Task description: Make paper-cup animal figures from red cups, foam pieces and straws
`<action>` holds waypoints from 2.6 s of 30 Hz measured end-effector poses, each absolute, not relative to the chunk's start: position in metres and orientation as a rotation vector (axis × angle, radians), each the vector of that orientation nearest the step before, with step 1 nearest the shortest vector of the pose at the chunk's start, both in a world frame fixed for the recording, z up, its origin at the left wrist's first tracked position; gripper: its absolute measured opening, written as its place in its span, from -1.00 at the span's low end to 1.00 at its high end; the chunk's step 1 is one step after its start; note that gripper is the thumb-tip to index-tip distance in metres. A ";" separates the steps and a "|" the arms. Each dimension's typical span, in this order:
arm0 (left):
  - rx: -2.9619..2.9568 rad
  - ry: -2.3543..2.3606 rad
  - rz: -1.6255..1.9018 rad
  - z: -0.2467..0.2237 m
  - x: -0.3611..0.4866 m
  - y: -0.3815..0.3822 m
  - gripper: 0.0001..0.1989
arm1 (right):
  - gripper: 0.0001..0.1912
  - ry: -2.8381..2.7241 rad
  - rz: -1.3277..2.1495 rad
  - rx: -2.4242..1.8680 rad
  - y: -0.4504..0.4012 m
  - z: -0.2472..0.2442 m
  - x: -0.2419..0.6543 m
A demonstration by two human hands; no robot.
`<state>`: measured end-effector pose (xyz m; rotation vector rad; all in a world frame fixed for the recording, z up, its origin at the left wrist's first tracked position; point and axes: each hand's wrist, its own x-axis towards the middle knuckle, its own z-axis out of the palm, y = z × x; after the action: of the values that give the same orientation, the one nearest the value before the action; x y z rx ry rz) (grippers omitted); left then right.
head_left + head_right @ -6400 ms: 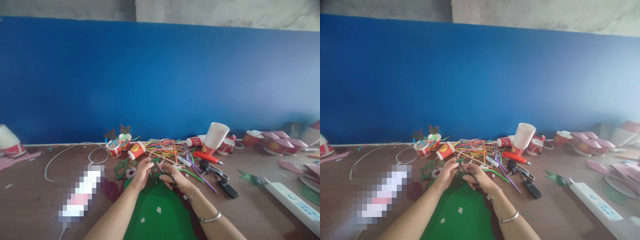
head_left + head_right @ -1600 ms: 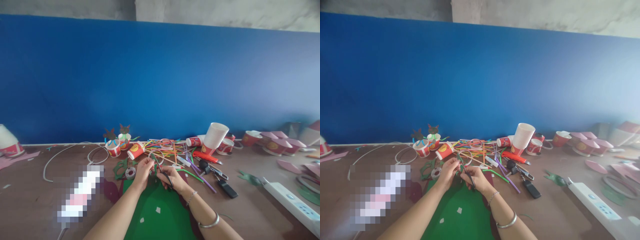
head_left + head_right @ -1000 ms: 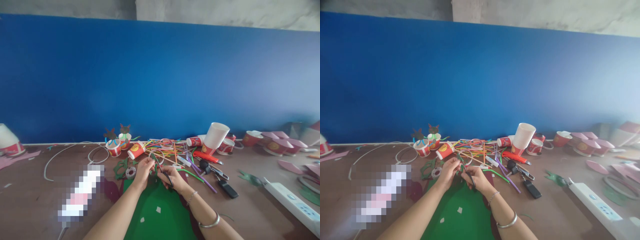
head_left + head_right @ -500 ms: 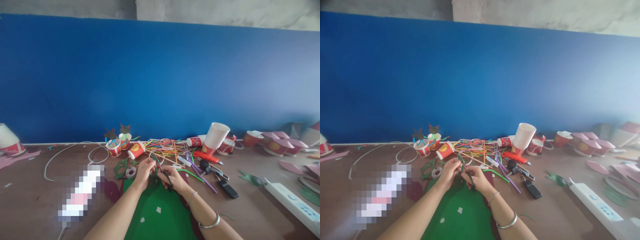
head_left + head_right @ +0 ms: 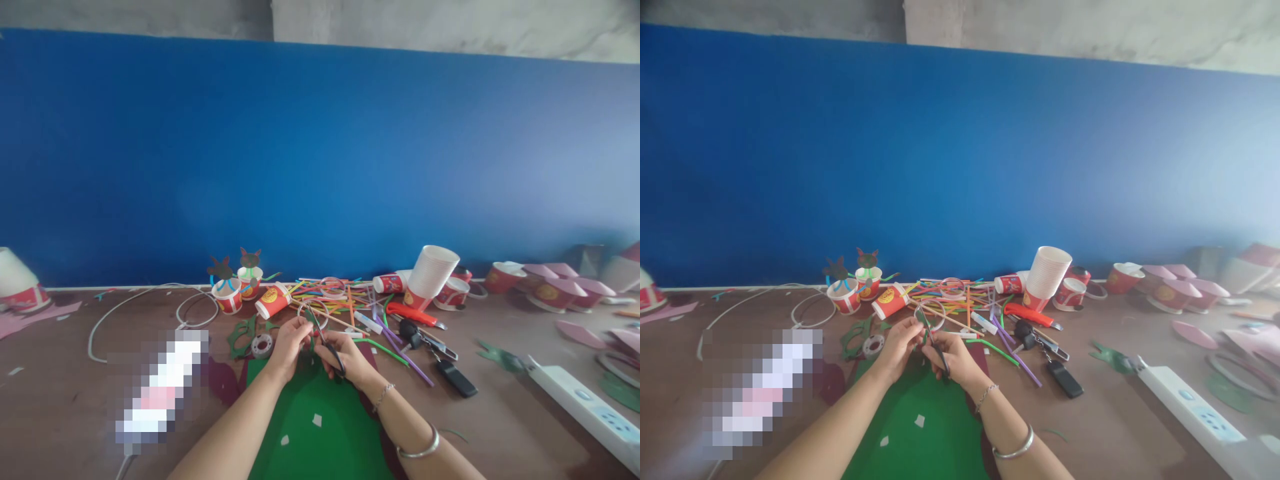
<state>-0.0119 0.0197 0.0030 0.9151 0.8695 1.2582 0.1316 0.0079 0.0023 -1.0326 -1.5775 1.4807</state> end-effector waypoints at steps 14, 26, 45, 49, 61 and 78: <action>0.920 0.872 1.265 0.004 -0.012 0.020 -0.75 | -0.67 -1.576 1.485 -1.049 0.008 0.000 0.132; 0.954 0.921 1.312 0.002 -0.013 0.022 -0.76 | -0.68 -1.569 1.495 -1.060 0.008 0.001 0.130; 0.923 0.885 1.334 -0.001 -0.014 0.021 -0.79 | -0.71 -1.576 1.494 -1.058 0.007 0.003 0.132; 1.001 0.909 1.346 -0.002 -0.014 0.021 -0.82 | -0.71 -1.582 1.502 -1.060 0.007 0.004 0.132; 1.034 0.871 1.308 -0.005 -0.016 0.022 -0.83 | -0.69 -1.566 1.514 -1.074 0.007 0.005 0.132; 1.037 0.843 1.289 -0.004 -0.015 0.021 -0.82 | -0.75 -1.559 1.515 -1.050 0.007 0.004 0.132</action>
<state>-0.0148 0.0212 -0.0038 1.0369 0.8430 1.2886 0.1318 0.0066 0.0041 -1.0504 -1.5589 1.5145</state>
